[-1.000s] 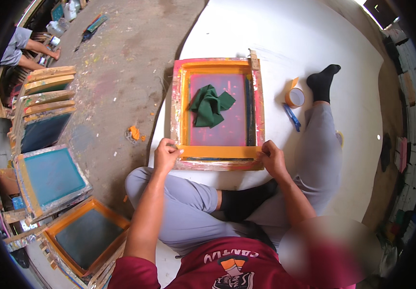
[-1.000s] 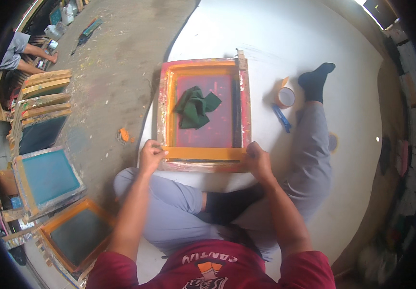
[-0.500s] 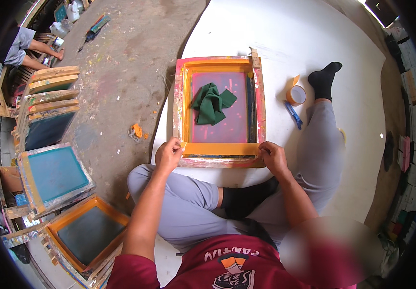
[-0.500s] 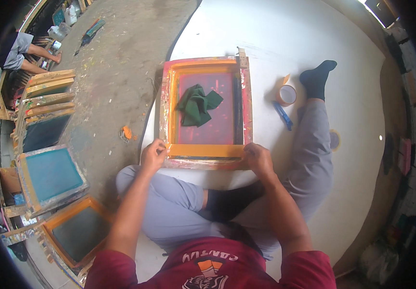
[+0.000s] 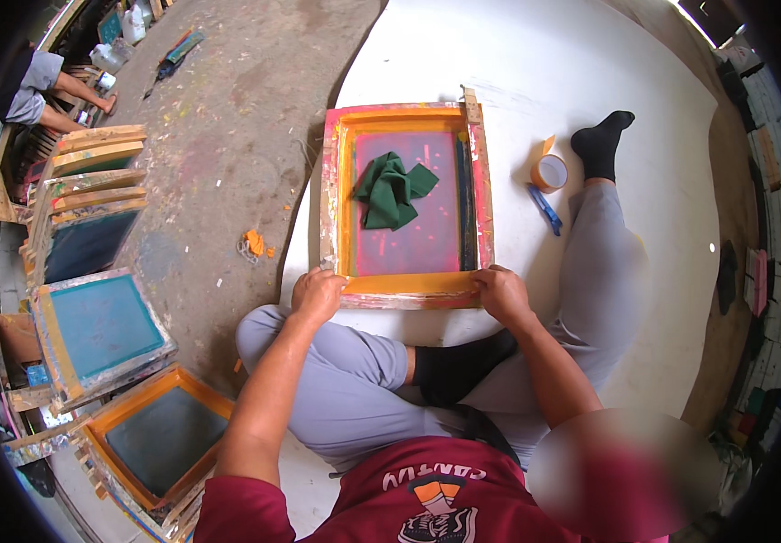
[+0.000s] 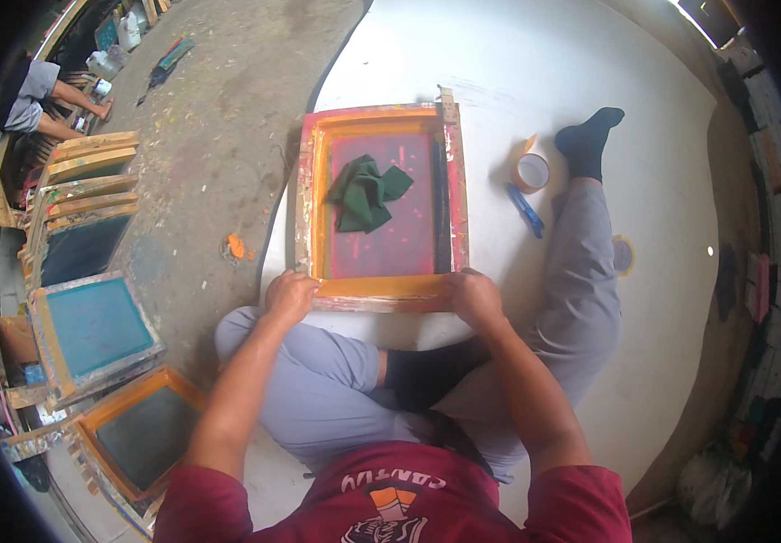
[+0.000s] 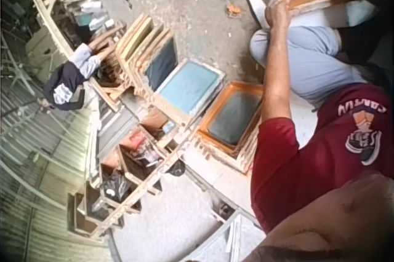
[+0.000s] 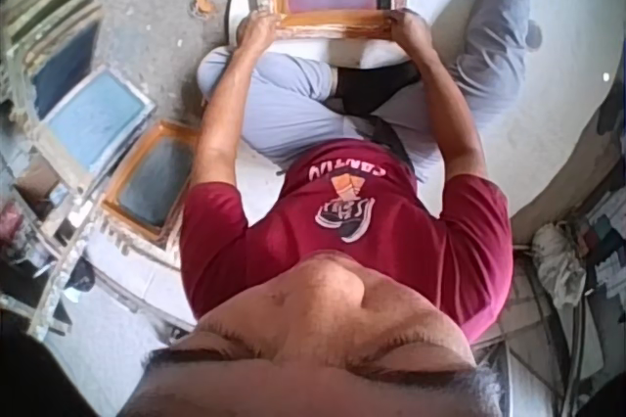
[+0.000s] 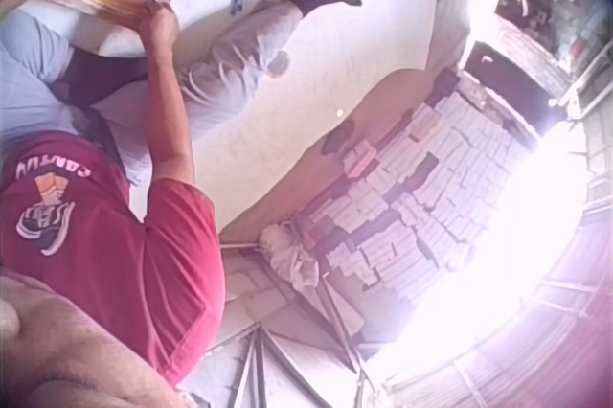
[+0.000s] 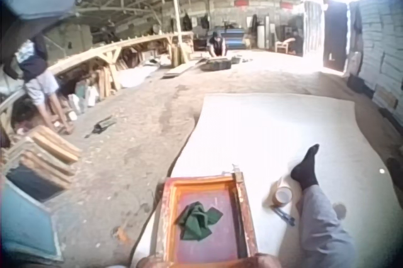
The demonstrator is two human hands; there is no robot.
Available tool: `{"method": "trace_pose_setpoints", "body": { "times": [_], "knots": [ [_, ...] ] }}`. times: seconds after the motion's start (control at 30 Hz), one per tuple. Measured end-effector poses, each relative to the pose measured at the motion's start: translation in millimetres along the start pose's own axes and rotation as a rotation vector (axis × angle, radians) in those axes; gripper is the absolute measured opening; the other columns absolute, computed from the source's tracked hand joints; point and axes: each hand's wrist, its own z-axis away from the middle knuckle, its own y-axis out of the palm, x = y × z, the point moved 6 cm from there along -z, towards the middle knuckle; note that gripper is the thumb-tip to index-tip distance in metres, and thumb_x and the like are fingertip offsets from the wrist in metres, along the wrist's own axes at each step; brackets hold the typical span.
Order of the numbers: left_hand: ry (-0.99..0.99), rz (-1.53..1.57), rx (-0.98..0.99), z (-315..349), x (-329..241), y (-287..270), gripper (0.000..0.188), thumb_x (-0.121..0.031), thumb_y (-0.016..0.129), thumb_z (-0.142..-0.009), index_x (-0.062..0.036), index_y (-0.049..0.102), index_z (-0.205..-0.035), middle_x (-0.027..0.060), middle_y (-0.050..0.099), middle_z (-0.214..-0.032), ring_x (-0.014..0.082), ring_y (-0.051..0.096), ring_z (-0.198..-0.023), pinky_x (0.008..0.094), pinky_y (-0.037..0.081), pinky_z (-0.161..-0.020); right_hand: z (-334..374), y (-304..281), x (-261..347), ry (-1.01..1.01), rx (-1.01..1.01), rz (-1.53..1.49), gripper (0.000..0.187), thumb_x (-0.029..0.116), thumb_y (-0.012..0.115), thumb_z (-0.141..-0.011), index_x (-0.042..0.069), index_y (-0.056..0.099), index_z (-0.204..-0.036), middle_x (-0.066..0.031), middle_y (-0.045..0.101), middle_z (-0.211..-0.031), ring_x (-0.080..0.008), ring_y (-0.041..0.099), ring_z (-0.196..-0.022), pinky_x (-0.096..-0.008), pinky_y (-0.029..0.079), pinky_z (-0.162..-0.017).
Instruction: The person sits on the floor and repeatedly applies orange tape to the edges of a rectangular frame, then wipes the frame surface with a green cloth. The person continues alternating between taping and wiping actions on the same frame.
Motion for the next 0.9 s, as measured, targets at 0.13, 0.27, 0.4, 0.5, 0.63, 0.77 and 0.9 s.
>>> {"method": "trace_pose_setpoints", "body": {
  "times": [0.13, 0.27, 0.4, 0.5, 0.63, 0.77, 0.9],
  "knots": [
    [0.034, -0.044, 0.026, 0, -2, 2, 0.018, -0.007, 0.068, -0.085, -0.0112, 0.083, -0.092, 0.0067, 0.075, -0.093, 0.0284, 0.068, -0.097, 0.0422, 0.056, -0.087, -2, -2, 8, 0.023, 0.031, 0.051, 0.020, 0.014, 0.067, -0.091, 0.010, 0.082, -0.103, -0.0129, 0.075, -0.096, -0.0363, 0.073, -0.090, -0.0466, 0.059, -0.082],
    [0.112, -0.158, 0.059, -4, -12, 1, 0.017, -0.005, 0.068, -0.080, -0.0090, 0.082, -0.089, 0.0074, 0.072, -0.092, 0.0275, 0.067, -0.098, 0.0408, 0.055, -0.088, -6, -1, 14, 0.027, 0.083, 0.141, 0.021, 0.014, 0.064, -0.091, 0.010, 0.082, -0.103, -0.0139, 0.075, -0.097, -0.0370, 0.073, -0.092, -0.0474, 0.059, -0.083],
    [0.226, -0.287, 0.070, -10, -19, 4, 0.013, -0.007, 0.067, -0.079, -0.0071, 0.079, -0.084, 0.0068, 0.071, -0.092, 0.0261, 0.066, -0.099, 0.0392, 0.055, -0.089, -16, 2, 11, 0.020, 0.095, 0.198, 0.023, 0.014, 0.062, -0.091, 0.012, 0.082, -0.102, -0.0145, 0.075, -0.098, -0.0373, 0.073, -0.093, -0.0484, 0.059, -0.083],
    [0.288, -0.355, 0.092, -10, -18, 9, 0.012, -0.009, 0.067, -0.080, -0.0073, 0.078, -0.083, 0.0064, 0.071, -0.091, 0.0248, 0.065, -0.101, 0.0382, 0.054, -0.088, -16, 1, 16, 0.012, 0.109, 0.207, 0.024, 0.012, 0.061, -0.090, 0.012, 0.082, -0.101, -0.0142, 0.075, -0.099, -0.0373, 0.073, -0.093, -0.0485, 0.059, -0.084],
    [0.392, -0.453, 0.104, -10, -25, 14, 0.012, -0.013, 0.067, -0.080, -0.0078, 0.078, -0.080, 0.0072, 0.070, -0.090, 0.0250, 0.064, -0.100, 0.0378, 0.052, -0.085, -14, 6, 18, -0.004, 0.134, 0.279, 0.027, 0.008, 0.059, -0.087, 0.014, 0.082, -0.100, -0.0146, 0.075, -0.099, -0.0375, 0.074, -0.092, -0.0481, 0.059, -0.083],
    [0.456, -0.563, 0.076, -2, -31, 23, 0.015, -0.015, 0.067, -0.080, -0.0071, 0.078, -0.076, 0.0076, 0.069, -0.087, 0.0263, 0.061, -0.096, 0.0378, 0.050, -0.081, -13, 14, 22, -0.010, 0.163, 0.339, 0.024, 0.007, 0.060, -0.086, 0.012, 0.081, -0.095, -0.0159, 0.075, -0.097, -0.0377, 0.075, -0.091, -0.0482, 0.060, -0.081],
    [0.400, -0.560, 0.107, -4, -37, 22, 0.015, -0.016, 0.067, -0.080, -0.0063, 0.079, -0.076, 0.0077, 0.070, -0.088, 0.0265, 0.062, -0.096, 0.0378, 0.050, -0.080, -14, 16, 27, -0.015, 0.187, 0.405, 0.020, 0.008, 0.060, -0.087, 0.007, 0.080, -0.089, -0.0179, 0.075, -0.094, -0.0378, 0.076, -0.087, -0.0493, 0.061, -0.077]
  ]
}}
